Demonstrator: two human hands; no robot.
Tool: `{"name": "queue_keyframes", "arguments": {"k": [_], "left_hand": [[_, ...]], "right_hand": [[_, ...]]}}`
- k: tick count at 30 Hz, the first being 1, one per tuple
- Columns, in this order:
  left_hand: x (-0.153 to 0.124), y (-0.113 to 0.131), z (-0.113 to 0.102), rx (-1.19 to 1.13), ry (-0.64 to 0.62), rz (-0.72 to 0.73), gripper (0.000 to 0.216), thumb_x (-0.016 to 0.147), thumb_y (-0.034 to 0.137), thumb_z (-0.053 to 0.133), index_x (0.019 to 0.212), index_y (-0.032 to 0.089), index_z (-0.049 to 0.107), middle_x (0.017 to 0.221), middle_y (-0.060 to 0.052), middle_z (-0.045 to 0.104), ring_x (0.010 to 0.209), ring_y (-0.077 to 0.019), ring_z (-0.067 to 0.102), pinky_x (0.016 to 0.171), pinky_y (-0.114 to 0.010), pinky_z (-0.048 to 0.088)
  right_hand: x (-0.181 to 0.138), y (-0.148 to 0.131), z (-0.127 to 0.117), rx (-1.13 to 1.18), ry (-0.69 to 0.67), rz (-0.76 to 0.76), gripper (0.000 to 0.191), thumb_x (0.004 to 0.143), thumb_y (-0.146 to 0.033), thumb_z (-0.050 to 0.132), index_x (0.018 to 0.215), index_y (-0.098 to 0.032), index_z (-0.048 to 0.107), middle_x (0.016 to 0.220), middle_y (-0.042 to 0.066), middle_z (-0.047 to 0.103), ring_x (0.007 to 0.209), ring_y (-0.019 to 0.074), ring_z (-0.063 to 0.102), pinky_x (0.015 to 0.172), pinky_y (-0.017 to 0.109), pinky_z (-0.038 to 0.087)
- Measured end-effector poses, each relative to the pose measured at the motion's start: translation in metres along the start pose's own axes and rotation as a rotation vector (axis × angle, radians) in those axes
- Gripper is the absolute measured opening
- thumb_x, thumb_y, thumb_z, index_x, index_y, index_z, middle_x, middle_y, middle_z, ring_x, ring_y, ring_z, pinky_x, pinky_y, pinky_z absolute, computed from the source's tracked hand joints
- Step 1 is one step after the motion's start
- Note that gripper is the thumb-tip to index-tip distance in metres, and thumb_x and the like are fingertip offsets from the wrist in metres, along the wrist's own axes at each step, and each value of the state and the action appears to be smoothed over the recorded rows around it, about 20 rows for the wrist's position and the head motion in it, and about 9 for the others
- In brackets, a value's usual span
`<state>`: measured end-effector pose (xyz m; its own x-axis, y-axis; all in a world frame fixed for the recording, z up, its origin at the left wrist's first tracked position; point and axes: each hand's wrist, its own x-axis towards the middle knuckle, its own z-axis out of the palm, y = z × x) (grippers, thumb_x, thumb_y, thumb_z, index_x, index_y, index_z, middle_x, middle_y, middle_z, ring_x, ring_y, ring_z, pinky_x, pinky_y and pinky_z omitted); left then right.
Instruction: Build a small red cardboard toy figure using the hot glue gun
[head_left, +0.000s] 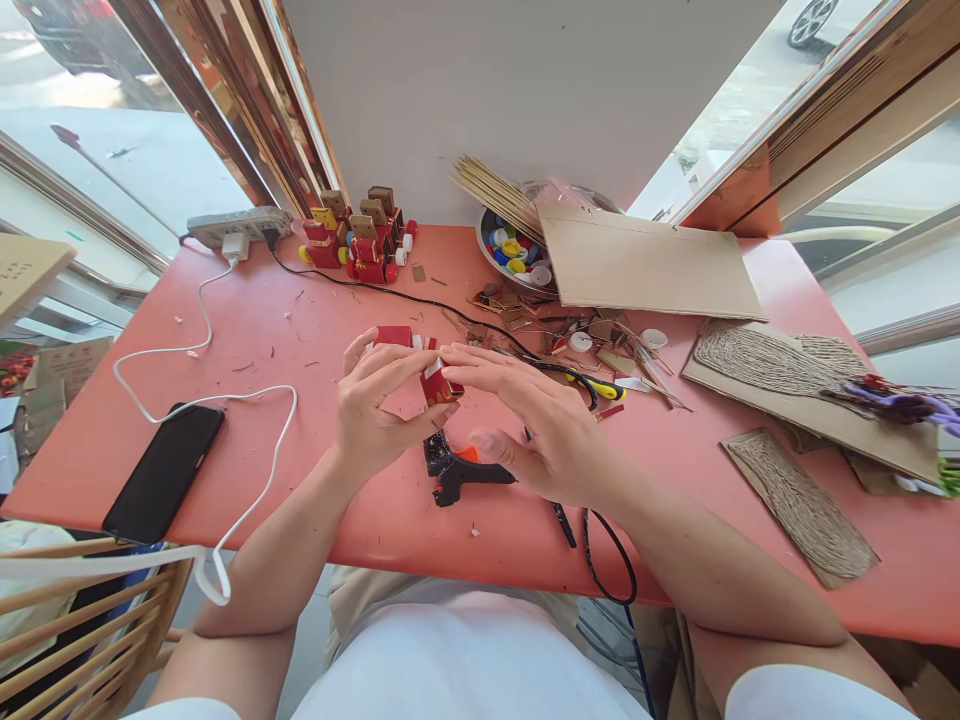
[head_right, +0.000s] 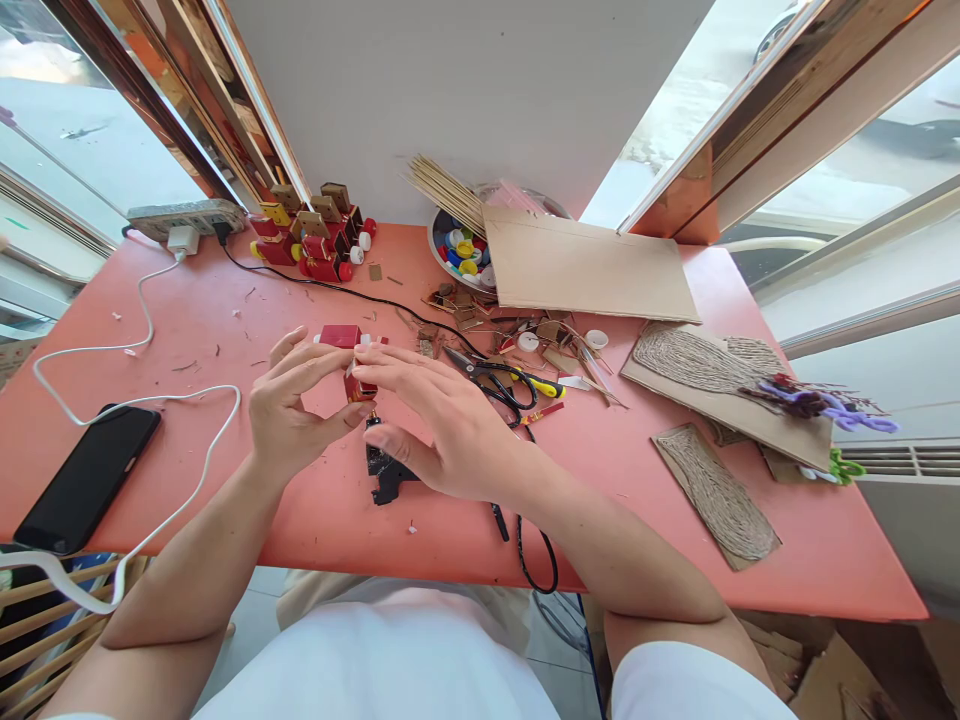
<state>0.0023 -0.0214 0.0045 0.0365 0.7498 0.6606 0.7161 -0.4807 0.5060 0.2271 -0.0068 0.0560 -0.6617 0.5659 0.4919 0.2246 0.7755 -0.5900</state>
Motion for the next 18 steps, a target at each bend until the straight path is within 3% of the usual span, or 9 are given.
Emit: {"name": "queue_keyframes", "arguments": {"k": [3, 6, 18], "left_hand": [[0.0004, 0.0009, 0.0001, -0.008, -0.016, -0.014, 0.033, 0.085, 0.058, 0.083, 0.106, 0.033, 0.082, 0.095, 0.000, 0.085, 0.083, -0.0233, 0.077, 0.120, -0.054, 0.048], [0.0007, 0.0012, 0.0007, -0.032, -0.012, -0.008, 0.030, 0.087, 0.056, 0.082, 0.105, 0.032, 0.082, 0.094, 0.000, 0.085, 0.082, -0.0222, 0.077, 0.119, -0.052, 0.049], [0.0004, 0.0017, 0.0050, -0.022, 0.098, 0.096, 0.021, 0.089, 0.045, 0.082, 0.106, 0.032, 0.080, 0.094, 0.004, 0.085, 0.080, -0.0198, 0.078, 0.117, -0.047, 0.050]], "right_hand": [[-0.0008, -0.0005, -0.0033, 0.012, -0.021, 0.008, 0.036, 0.114, -0.021, 0.041, 0.144, -0.019, 0.060, 0.159, 0.017, 0.065, 0.154, 0.0203, 0.057, 0.125, 0.044, 0.052], [-0.0017, 0.0013, -0.0040, 0.017, -0.027, 0.002, 0.040, 0.107, -0.011, 0.039, 0.141, -0.021, 0.058, 0.158, 0.016, 0.066, 0.154, 0.0205, 0.057, 0.124, 0.046, 0.054], [-0.0017, 0.0067, -0.0014, -0.023, 0.004, -0.083, 0.042, 0.102, -0.006, 0.041, 0.137, -0.022, 0.058, 0.155, 0.018, 0.068, 0.153, 0.0214, 0.058, 0.121, 0.046, 0.057]]}}
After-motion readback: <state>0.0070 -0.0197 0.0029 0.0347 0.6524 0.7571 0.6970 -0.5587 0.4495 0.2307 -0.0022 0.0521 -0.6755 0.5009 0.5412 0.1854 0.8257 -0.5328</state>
